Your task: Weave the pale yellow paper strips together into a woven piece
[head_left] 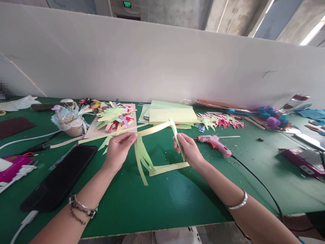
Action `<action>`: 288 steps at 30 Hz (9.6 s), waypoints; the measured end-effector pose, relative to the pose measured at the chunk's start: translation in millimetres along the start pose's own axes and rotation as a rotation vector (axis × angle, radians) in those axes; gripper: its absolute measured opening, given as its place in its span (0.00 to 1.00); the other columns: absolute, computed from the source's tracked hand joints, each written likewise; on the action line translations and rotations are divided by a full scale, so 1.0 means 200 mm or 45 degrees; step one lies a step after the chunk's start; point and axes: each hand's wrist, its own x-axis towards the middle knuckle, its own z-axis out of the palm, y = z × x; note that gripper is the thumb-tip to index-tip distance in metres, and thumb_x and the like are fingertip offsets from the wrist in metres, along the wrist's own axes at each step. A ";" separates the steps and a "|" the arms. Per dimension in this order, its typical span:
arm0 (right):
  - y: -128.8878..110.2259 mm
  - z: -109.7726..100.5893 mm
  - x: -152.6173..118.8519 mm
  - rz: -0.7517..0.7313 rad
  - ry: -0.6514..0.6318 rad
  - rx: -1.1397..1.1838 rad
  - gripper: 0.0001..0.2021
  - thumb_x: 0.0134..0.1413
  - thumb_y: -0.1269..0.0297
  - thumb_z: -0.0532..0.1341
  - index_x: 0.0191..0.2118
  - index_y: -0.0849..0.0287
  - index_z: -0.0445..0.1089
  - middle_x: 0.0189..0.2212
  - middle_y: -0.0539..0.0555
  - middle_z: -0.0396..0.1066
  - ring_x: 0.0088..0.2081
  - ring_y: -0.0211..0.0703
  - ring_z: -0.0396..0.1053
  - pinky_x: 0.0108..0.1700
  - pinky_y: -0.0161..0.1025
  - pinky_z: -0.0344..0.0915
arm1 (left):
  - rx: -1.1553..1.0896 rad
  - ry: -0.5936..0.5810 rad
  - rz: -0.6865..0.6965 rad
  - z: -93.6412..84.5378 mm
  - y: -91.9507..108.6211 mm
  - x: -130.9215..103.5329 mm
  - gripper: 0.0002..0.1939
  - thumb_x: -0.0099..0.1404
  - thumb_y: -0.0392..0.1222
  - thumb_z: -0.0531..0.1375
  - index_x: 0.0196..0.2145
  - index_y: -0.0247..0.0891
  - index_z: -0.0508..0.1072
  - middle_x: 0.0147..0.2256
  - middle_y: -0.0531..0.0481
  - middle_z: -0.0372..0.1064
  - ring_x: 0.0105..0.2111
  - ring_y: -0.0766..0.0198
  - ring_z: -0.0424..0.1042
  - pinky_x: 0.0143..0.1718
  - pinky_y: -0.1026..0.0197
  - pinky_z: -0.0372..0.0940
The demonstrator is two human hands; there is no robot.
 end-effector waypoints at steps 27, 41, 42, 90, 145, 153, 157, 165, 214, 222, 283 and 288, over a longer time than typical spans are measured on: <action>0.00 -0.01 0.00 -0.002 0.031 -0.033 0.15 0.51 0.50 0.56 0.30 0.58 0.66 0.18 0.45 0.63 0.16 0.30 0.55 0.21 0.32 0.52 | 0.075 0.015 0.049 0.00 0.02 0.01 0.15 0.47 0.52 0.65 0.25 0.36 0.77 0.24 0.51 0.70 0.26 0.63 0.65 0.28 0.63 0.62; -0.02 -0.01 -0.01 -0.003 0.001 -0.020 0.14 0.52 0.51 0.56 0.30 0.58 0.66 0.18 0.45 0.63 0.16 0.29 0.52 0.20 0.32 0.49 | 0.220 -0.028 0.082 -0.01 -0.01 0.01 0.15 0.50 0.52 0.64 0.28 0.37 0.78 0.24 0.50 0.72 0.27 0.62 0.67 0.29 0.63 0.63; -0.02 0.00 -0.01 0.000 -0.004 0.000 0.14 0.52 0.52 0.56 0.30 0.58 0.66 0.18 0.45 0.63 0.15 0.29 0.52 0.21 0.32 0.49 | 0.224 -0.020 0.079 -0.01 0.00 0.01 0.16 0.50 0.53 0.64 0.28 0.37 0.78 0.24 0.50 0.72 0.27 0.62 0.67 0.28 0.63 0.63; -0.02 0.00 0.01 -0.018 0.055 0.146 0.18 0.45 0.54 0.64 0.22 0.59 0.58 0.18 0.43 0.55 0.17 0.26 0.46 0.20 0.32 0.43 | 0.275 -0.442 -0.170 0.05 -0.02 -0.05 0.19 0.53 0.55 0.61 0.36 0.39 0.75 0.29 0.49 0.73 0.27 0.65 0.68 0.23 0.68 0.62; -0.05 0.13 -0.13 -0.578 -0.382 -0.843 0.13 0.57 0.64 0.53 0.43 0.55 0.73 0.26 0.53 0.68 0.25 0.37 0.58 0.26 0.33 0.54 | 0.193 -0.785 -0.170 0.10 0.03 -0.11 0.15 0.55 0.52 0.60 0.31 0.37 0.76 0.20 0.52 0.67 0.20 0.66 0.65 0.23 0.65 0.63; -0.09 0.08 -0.10 -0.331 -0.377 -0.866 0.07 0.50 0.64 0.58 0.35 0.57 0.72 0.22 0.49 0.67 0.20 0.32 0.51 0.22 0.32 0.48 | 0.222 -0.766 -0.151 0.10 0.04 -0.10 0.13 0.54 0.50 0.61 0.30 0.36 0.75 0.23 0.52 0.67 0.22 0.67 0.63 0.23 0.66 0.60; -0.10 0.06 -0.10 -0.361 -0.400 -0.916 0.07 0.52 0.64 0.57 0.30 0.58 0.71 0.21 0.48 0.65 0.21 0.33 0.52 0.22 0.32 0.48 | 0.304 -0.835 -0.118 0.10 0.03 -0.09 0.15 0.57 0.51 0.59 0.33 0.36 0.75 0.24 0.52 0.66 0.22 0.67 0.60 0.22 0.66 0.55; -0.10 0.07 -0.10 -0.418 -0.451 -1.054 0.08 0.54 0.67 0.55 0.31 0.60 0.71 0.21 0.49 0.65 0.21 0.32 0.52 0.24 0.31 0.48 | 0.613 -0.954 0.131 0.11 0.04 -0.11 0.17 0.61 0.53 0.53 0.34 0.38 0.74 0.25 0.51 0.67 0.22 0.66 0.60 0.23 0.66 0.54; -0.13 0.05 -0.10 -0.255 -0.639 -1.068 0.07 0.48 0.72 0.56 0.30 0.61 0.72 0.23 0.47 0.66 0.22 0.30 0.51 0.25 0.30 0.48 | 0.551 -1.037 0.120 0.14 0.05 -0.15 0.14 0.59 0.51 0.57 0.37 0.40 0.70 0.31 0.51 0.69 0.30 0.63 0.67 0.30 0.64 0.60; -0.12 0.01 -0.08 -0.216 -0.555 -1.002 0.08 0.50 0.61 0.58 0.34 0.59 0.69 0.27 0.50 0.68 0.24 0.33 0.57 0.26 0.31 0.53 | 0.619 -0.952 0.067 0.13 0.06 -0.14 0.14 0.61 0.50 0.54 0.29 0.38 0.70 0.24 0.53 0.66 0.24 0.66 0.63 0.23 0.66 0.54; -0.09 0.01 -0.06 -0.004 -0.021 -0.338 0.19 0.53 0.48 0.54 0.27 0.61 0.67 0.15 0.45 0.58 0.15 0.29 0.54 0.19 0.32 0.52 | 0.307 -0.653 -0.233 0.12 0.04 -0.12 0.17 0.60 0.53 0.54 0.34 0.36 0.71 0.18 0.55 0.62 0.16 0.71 0.60 0.19 0.67 0.57; -0.10 0.01 -0.06 -0.017 -0.049 -0.367 0.20 0.52 0.47 0.54 0.27 0.61 0.68 0.15 0.45 0.59 0.14 0.29 0.55 0.19 0.31 0.55 | 0.301 -0.654 -0.238 0.12 0.04 -0.12 0.17 0.61 0.53 0.54 0.33 0.35 0.71 0.18 0.55 0.62 0.16 0.71 0.60 0.18 0.68 0.57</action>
